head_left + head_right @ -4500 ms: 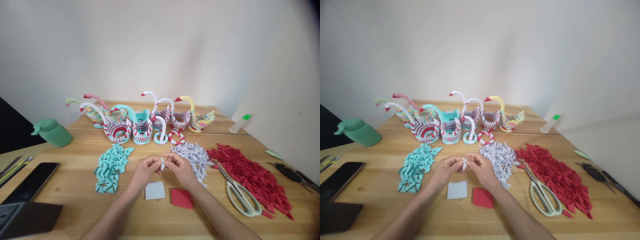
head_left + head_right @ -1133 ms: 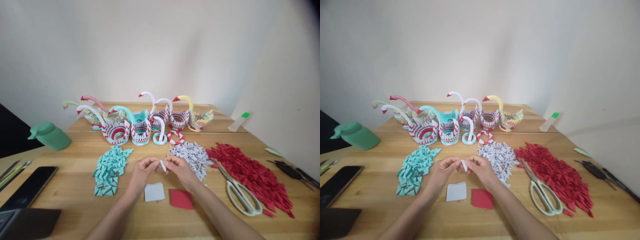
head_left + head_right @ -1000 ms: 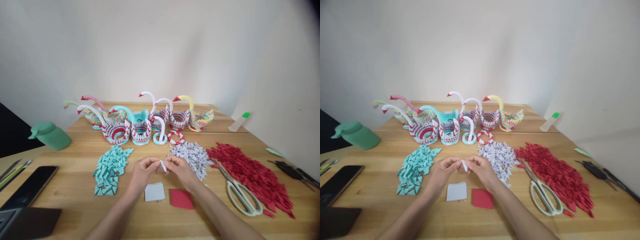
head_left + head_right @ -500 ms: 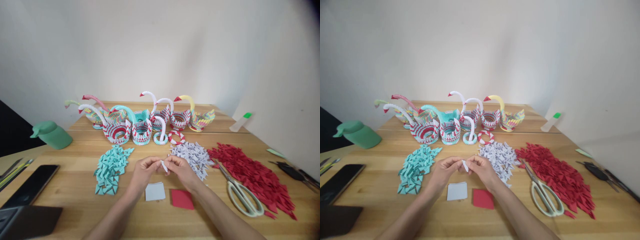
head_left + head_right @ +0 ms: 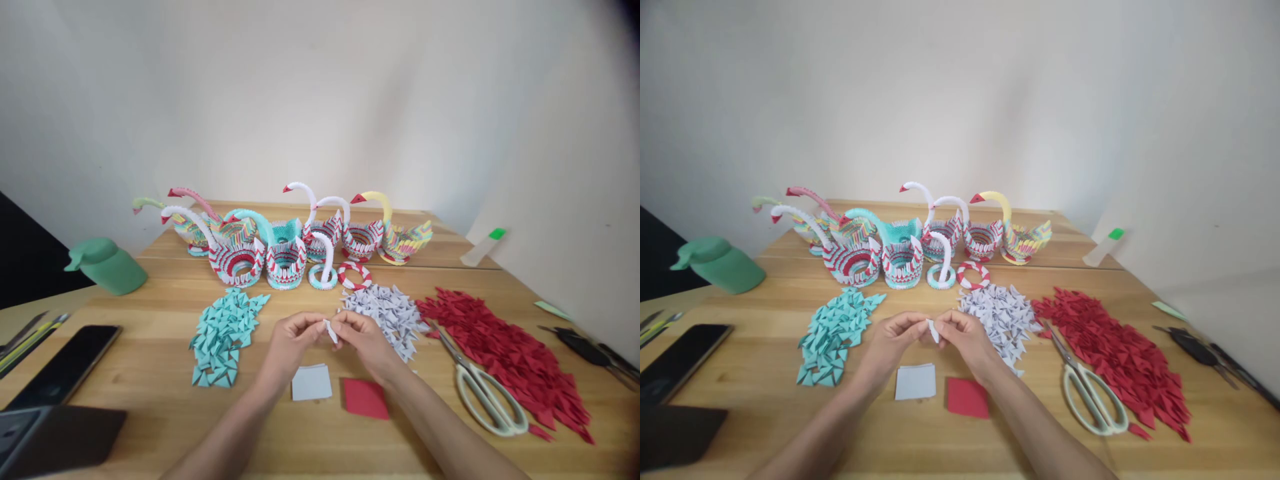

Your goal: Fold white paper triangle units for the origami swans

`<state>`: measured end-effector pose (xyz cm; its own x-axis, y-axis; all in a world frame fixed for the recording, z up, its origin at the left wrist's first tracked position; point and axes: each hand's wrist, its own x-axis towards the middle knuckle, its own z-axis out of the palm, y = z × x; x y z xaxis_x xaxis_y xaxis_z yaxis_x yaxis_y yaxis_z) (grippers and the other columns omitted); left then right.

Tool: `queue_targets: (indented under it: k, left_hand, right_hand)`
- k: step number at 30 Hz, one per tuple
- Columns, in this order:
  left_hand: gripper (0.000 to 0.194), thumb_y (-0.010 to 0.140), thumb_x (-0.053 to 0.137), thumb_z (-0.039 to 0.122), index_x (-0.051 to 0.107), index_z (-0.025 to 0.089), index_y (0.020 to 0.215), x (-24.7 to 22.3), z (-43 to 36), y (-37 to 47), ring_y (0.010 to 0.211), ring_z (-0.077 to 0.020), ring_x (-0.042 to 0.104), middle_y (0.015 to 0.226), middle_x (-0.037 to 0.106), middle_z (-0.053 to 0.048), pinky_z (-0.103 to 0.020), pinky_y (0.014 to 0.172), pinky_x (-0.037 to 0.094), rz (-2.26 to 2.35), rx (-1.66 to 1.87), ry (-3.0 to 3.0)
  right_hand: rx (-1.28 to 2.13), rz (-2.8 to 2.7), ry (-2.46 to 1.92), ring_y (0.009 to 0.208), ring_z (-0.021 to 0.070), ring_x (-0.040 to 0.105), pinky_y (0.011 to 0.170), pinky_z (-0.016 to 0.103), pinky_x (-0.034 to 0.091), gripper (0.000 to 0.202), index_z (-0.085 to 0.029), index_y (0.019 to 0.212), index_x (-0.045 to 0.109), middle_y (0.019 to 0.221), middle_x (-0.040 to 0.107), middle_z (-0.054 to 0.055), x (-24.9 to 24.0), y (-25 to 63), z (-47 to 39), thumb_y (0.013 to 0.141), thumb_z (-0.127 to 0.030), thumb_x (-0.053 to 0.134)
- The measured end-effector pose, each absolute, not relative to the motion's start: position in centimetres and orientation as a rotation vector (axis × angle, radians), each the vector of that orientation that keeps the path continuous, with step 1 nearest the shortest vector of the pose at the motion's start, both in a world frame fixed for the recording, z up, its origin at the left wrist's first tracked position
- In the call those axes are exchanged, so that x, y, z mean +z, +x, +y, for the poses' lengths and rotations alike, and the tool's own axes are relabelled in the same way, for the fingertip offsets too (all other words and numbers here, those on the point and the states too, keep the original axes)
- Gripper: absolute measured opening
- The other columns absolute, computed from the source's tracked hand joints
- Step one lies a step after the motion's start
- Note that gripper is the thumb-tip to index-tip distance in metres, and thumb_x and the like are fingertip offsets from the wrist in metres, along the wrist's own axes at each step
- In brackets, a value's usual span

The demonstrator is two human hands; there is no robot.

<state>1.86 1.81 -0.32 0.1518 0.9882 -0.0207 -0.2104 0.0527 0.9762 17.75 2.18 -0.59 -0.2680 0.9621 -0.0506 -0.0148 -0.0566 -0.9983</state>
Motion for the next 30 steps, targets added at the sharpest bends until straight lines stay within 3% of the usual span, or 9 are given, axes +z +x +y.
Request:
queue_targets:
  k: [10, 30]
  left_hand:
    - [0.023, 0.069, 0.069, 0.035, 0.07, 0.013, 0.072, -0.21, 1.93, 1.65, 0.06, -0.0128, 0.052, 0.06, 0.061, -0.001, -0.024, 0.062, 0.043, 0.928, 1.157, 1.093]
    - [0.018, 0.072, 0.063, 0.03, 0.066, 0.011, 0.071, -0.63, 1.86, 1.77, 0.062, -0.0129, 0.052, 0.063, 0.061, -0.002, -0.024, 0.063, 0.043, 1.008, 1.148, 1.159]
  right_hand:
    - [1.516, -1.328, -1.046, 0.06, 0.0116, 0.051, 0.061, 0.025, 0.044, 0.028, -0.016, 0.073, 0.061, 0.068, 0.058, 0.001, -1.01, 17.92, 2.24, 0.079, -0.043, 0.063]
    - [1.393, -1.437, -1.106, 0.058, 0.0108, 0.051, 0.061, 0.023, 0.039, 0.023, -0.016, 0.073, 0.062, 0.061, 0.058, -0.002, -0.72, 17.74, 2.1, 0.082, -0.037, 0.06]
